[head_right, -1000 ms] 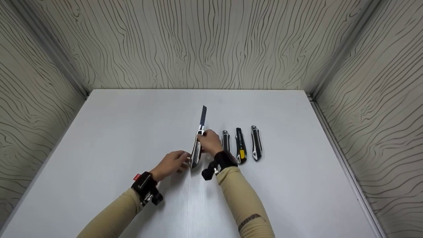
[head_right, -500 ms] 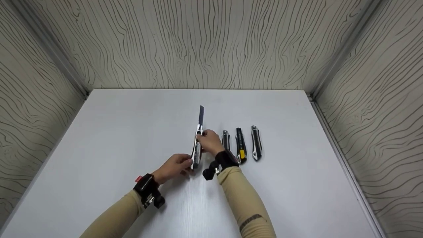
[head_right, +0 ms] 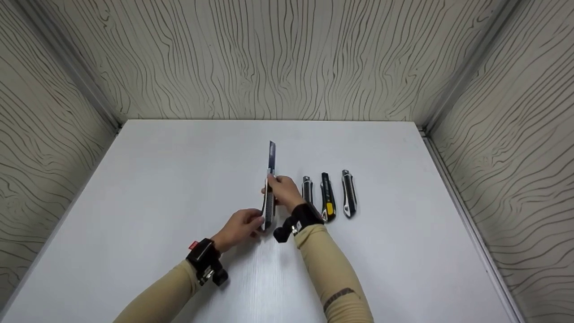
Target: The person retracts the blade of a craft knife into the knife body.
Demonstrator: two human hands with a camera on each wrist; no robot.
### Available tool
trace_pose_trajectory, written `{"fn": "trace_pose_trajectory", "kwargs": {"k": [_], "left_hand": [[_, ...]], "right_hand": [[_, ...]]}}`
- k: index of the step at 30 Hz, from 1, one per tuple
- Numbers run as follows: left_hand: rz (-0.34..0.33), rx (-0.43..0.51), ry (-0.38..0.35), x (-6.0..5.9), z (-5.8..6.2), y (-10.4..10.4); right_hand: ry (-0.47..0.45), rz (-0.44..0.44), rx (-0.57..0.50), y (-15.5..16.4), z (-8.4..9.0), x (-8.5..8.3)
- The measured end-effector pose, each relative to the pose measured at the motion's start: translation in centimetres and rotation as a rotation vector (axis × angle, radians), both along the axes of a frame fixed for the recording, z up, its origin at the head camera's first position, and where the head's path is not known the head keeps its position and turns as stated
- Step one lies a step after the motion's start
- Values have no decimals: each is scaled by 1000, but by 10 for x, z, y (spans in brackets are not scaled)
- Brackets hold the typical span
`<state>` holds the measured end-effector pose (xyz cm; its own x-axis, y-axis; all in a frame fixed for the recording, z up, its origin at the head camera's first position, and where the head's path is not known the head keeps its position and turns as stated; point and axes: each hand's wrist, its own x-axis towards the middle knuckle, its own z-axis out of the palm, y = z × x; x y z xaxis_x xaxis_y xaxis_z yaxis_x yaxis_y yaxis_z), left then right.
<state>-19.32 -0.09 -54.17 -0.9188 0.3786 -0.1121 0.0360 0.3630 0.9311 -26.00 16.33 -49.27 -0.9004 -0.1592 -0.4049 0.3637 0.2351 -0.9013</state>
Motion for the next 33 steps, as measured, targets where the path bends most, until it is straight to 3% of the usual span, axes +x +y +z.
{"fn": "trace_pose_trajectory", "kwargs": {"k": [13, 22, 33], "left_hand": [[-15, 12, 22, 1, -4, 2], [-8, 20, 6, 2, -4, 4], [0, 35, -1, 3, -3, 4]], "right_hand": [[-30, -40, -74, -3, -1, 1], [-2, -47, -4, -6, 0, 2], [30, -54, -3, -8, -1, 4]]}}
